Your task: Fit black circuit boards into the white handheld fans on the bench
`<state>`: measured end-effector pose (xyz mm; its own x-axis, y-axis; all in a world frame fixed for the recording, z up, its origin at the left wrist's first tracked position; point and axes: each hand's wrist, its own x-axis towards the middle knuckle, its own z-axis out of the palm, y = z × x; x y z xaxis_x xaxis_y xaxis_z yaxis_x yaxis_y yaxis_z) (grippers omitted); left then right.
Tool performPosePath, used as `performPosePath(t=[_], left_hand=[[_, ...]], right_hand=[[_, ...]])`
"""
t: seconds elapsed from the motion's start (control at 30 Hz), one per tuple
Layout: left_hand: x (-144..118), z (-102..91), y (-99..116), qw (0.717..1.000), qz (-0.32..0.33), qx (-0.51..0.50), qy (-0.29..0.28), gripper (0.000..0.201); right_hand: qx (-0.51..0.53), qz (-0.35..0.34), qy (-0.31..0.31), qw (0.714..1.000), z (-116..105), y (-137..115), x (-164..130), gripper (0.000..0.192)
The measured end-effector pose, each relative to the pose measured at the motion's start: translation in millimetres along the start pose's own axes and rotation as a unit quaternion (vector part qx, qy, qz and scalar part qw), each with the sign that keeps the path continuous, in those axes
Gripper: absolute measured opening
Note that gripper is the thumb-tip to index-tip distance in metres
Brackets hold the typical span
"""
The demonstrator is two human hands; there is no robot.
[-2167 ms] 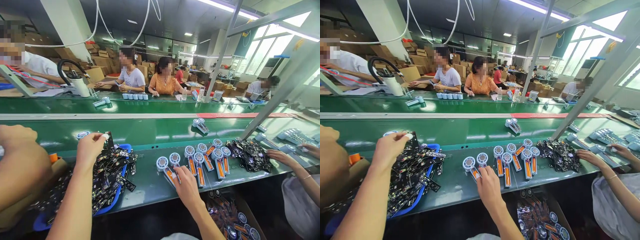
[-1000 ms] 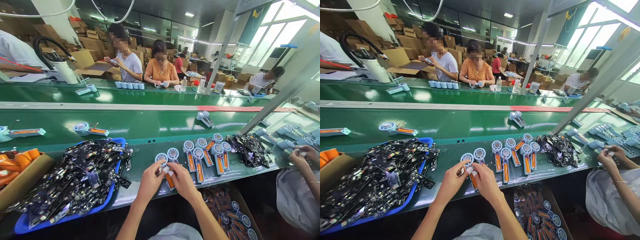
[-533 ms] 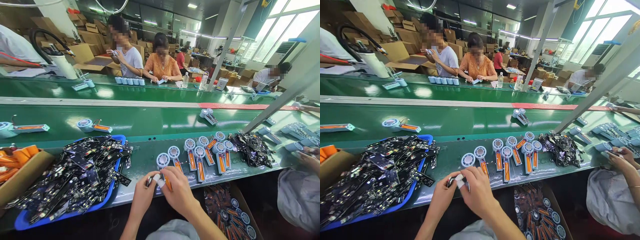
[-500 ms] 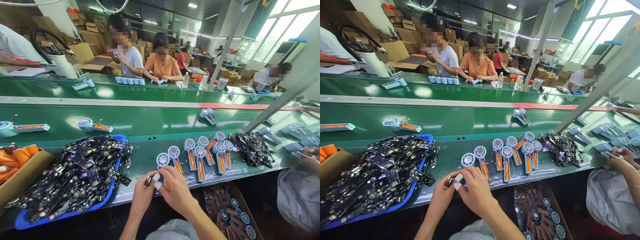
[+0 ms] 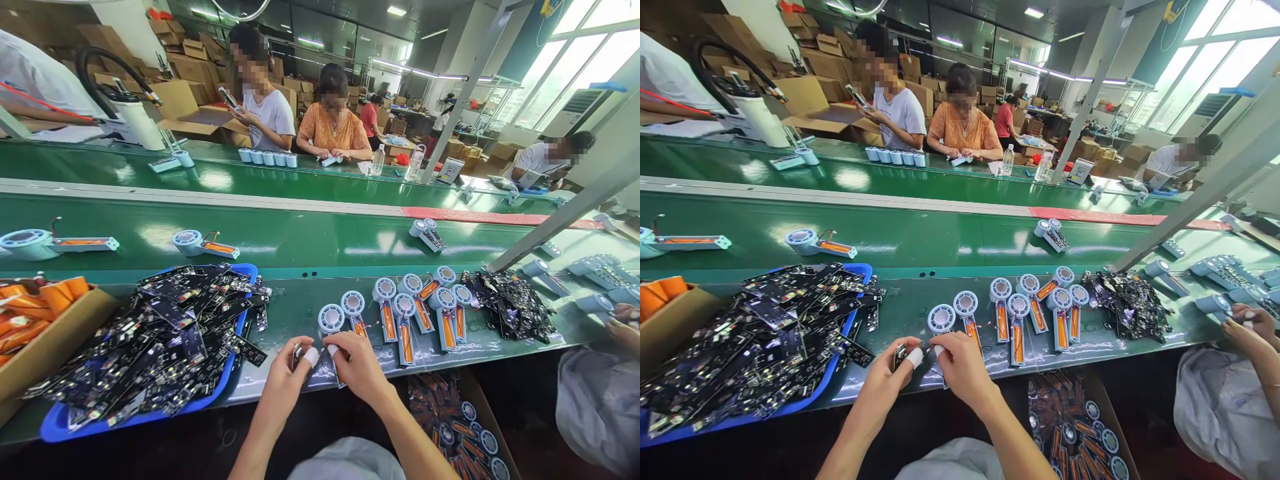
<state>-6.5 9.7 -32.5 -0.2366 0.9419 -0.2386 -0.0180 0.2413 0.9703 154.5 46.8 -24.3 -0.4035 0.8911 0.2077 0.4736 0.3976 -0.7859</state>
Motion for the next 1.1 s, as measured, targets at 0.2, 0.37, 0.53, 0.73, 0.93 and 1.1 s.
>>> performPosePath(t=[0.2, 0.37, 0.53, 0.73, 0.93, 1.1], left_hand=[[1, 6.8, 1, 0.997, -0.026, -0.059, -0.045, 0.030], [8, 12.1, -3, 0.994, -0.047, -0.093, -0.020, 0.036], [9, 15.3, -4, 0.989, -0.059, -0.139, 0.005, 0.046], [8, 3.4, -3, 0.988, -0.061, -0.145, 0.011, 0.054], [1, 0.6, -6, 1.000, -0.003, -0.005, -0.012, 0.037], [2, 3.5, -9, 0.994, 0.040, 0.096, -0.031, 0.043]], right_hand=[[0.029, 0.033, 0.002, 0.999, -2, -11, 1, 0.026], [0.076, 0.060, -0.018, 0.995, -6, -15, 6, 0.015], [0.045, 0.022, -0.031, 0.998, -9, -9, 9, 0.021], [0.031, -0.005, -0.034, 0.999, -12, -4, 5, 0.032], [-0.012, -0.024, -0.007, 1.000, -7, 0, 4, 0.029], [-0.052, -0.078, 0.001, 0.996, -3, 4, 3, 0.027]])
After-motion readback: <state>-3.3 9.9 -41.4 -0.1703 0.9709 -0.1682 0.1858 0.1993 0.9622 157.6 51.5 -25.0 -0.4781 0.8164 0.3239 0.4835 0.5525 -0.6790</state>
